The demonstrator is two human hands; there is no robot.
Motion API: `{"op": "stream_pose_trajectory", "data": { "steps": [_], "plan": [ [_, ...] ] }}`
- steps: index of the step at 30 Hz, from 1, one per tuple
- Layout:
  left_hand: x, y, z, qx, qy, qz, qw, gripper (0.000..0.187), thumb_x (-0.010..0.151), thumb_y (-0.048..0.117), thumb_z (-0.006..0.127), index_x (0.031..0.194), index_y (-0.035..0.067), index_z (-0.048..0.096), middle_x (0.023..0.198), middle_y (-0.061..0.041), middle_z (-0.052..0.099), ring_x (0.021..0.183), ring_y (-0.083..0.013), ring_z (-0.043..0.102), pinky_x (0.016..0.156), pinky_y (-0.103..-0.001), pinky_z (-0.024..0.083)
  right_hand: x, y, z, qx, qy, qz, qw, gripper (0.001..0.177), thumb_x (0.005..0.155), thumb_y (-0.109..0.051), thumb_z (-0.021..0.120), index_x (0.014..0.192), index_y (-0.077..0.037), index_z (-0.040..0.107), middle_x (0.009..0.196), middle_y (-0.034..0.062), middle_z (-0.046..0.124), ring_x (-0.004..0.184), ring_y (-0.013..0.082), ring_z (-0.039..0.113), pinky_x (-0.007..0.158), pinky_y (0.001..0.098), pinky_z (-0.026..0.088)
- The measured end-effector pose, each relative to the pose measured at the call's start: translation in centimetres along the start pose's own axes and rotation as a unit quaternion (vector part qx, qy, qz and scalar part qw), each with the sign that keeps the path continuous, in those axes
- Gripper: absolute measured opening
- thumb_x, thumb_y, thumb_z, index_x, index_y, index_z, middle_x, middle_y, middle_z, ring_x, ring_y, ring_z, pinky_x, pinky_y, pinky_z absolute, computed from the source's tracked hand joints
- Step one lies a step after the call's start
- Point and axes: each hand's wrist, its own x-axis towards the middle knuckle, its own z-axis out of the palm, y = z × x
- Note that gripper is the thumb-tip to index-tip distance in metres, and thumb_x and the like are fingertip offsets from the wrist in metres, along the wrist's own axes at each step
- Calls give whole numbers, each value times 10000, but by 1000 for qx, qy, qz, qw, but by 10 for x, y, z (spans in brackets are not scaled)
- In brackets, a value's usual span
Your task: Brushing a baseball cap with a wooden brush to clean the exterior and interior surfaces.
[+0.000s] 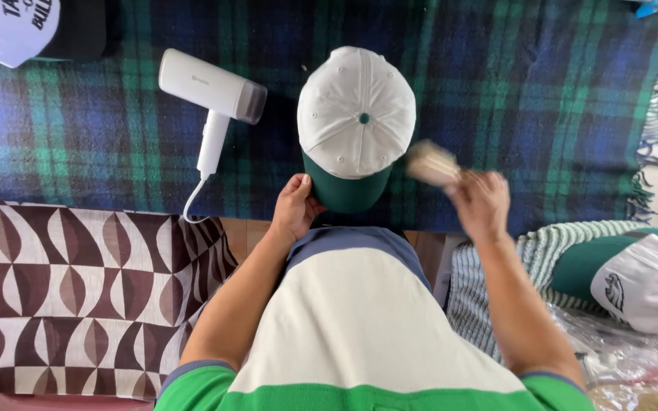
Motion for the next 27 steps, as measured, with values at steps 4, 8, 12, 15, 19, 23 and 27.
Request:
{"op": "stream_pose_trajectory", "data": {
  "steps": [4,8,12,15,19,23,27],
  "plan": [
    [2,1,2,-2,-4,-6,1000,139,1049,253,569,1007,128,613,777,-98,686,666,-293,754,579,-418,665,51,-93,-1,71,-1,-78,994,252,853,-386,834,1046,-237,773,897,32,584,771,302,589,718,434,469],
    [-2,-5,-4,5,2,-17,1000,140,1057,251,555,1016,131,614,776,-91,675,666,-303,757,607,-454,667,53,-55,-11,28,78,4,997,170,910,-182,848,990,-92,728,928,108,666,796,349,629,710,454,475],
    [-2,7,3,34,6,-22,999,151,1069,253,527,1021,134,606,772,-97,668,642,-310,747,612,-467,665,75,-82,-35,17,97,7,995,166,992,-198,818,920,-88,716,887,118,694,752,351,655,723,426,522],
    [-5,19,10,42,1,-32,999,142,1061,260,549,1013,142,611,764,-78,662,621,-295,745,601,-456,667,120,-162,-35,25,33,-68,997,222,916,-251,817,1028,-67,763,806,60,660,697,264,683,638,356,558],
    [-11,25,6,64,-3,-56,996,158,1074,262,522,1015,140,604,779,-85,643,689,-340,761,651,-495,665,95,-115,5,-4,42,68,997,267,1069,-282,665,1015,-22,699,891,170,685,788,388,690,704,456,553],
    [-6,19,1,78,-4,-66,995,169,1081,265,509,1026,134,602,798,-97,645,722,-360,762,679,-522,663,90,-132,-2,95,48,368,924,383,1175,-428,469,1067,-91,617,723,194,601,661,439,629,618,510,488],
    [1,19,7,70,9,-48,996,174,1081,267,508,1046,123,598,809,-101,647,747,-360,766,708,-519,666,77,-167,48,317,93,467,821,467,1134,-482,353,955,-123,592,548,-11,511,417,148,535,431,294,444]
  ]
}}
